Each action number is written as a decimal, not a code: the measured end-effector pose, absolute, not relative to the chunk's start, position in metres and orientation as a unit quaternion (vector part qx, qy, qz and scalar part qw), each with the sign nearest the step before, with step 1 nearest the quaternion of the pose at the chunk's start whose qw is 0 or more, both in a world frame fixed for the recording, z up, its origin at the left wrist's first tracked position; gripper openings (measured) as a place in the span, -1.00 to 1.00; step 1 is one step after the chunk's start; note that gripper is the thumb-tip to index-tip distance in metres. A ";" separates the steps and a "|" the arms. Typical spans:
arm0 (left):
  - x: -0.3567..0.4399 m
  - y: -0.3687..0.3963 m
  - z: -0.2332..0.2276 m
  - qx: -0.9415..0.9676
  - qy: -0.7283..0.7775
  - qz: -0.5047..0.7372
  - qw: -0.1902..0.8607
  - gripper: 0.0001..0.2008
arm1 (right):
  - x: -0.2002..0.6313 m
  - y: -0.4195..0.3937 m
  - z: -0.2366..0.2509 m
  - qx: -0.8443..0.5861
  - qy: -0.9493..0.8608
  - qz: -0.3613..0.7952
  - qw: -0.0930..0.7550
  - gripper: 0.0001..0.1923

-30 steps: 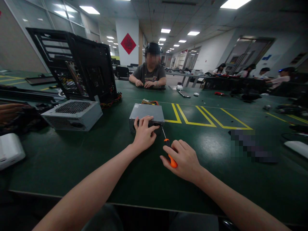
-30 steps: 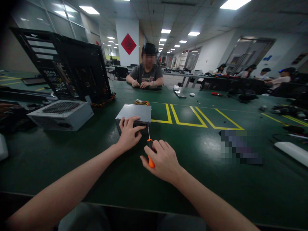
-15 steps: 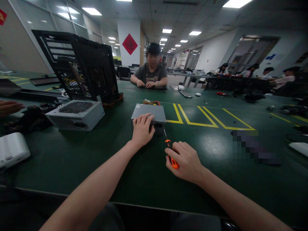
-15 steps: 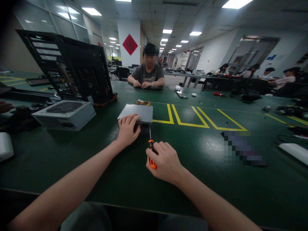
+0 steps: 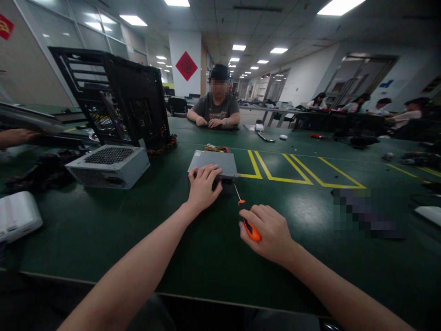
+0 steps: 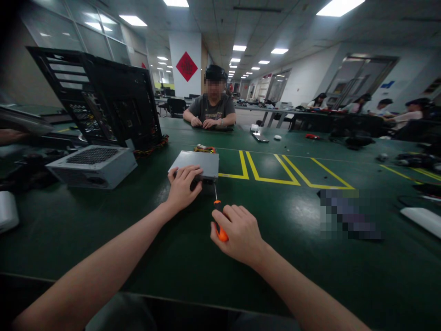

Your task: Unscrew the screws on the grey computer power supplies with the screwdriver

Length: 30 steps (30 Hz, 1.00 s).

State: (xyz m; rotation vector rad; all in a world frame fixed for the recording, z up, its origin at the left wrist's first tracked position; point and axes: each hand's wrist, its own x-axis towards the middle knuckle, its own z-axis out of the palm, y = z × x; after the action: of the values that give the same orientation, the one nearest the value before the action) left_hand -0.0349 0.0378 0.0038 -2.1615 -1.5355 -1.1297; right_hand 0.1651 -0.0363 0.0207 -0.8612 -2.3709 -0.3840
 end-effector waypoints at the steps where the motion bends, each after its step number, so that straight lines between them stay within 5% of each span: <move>1: -0.035 0.038 0.004 -0.742 -0.529 -0.391 0.130 -0.71 | 0.165 -0.037 0.021 -0.322 -0.890 -0.148 0.286 -0.81; 30: -0.032 0.039 0.004 -0.733 -0.541 -0.389 0.137 -0.74 | 0.164 -0.038 0.024 -0.325 -0.892 -0.156 0.270 -0.81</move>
State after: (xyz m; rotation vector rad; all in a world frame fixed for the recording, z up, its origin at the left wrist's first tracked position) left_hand -0.0324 0.0386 0.0044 -2.1201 -1.5665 -1.1272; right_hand 0.1644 -0.0382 0.0237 -0.8768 -2.4047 -0.4211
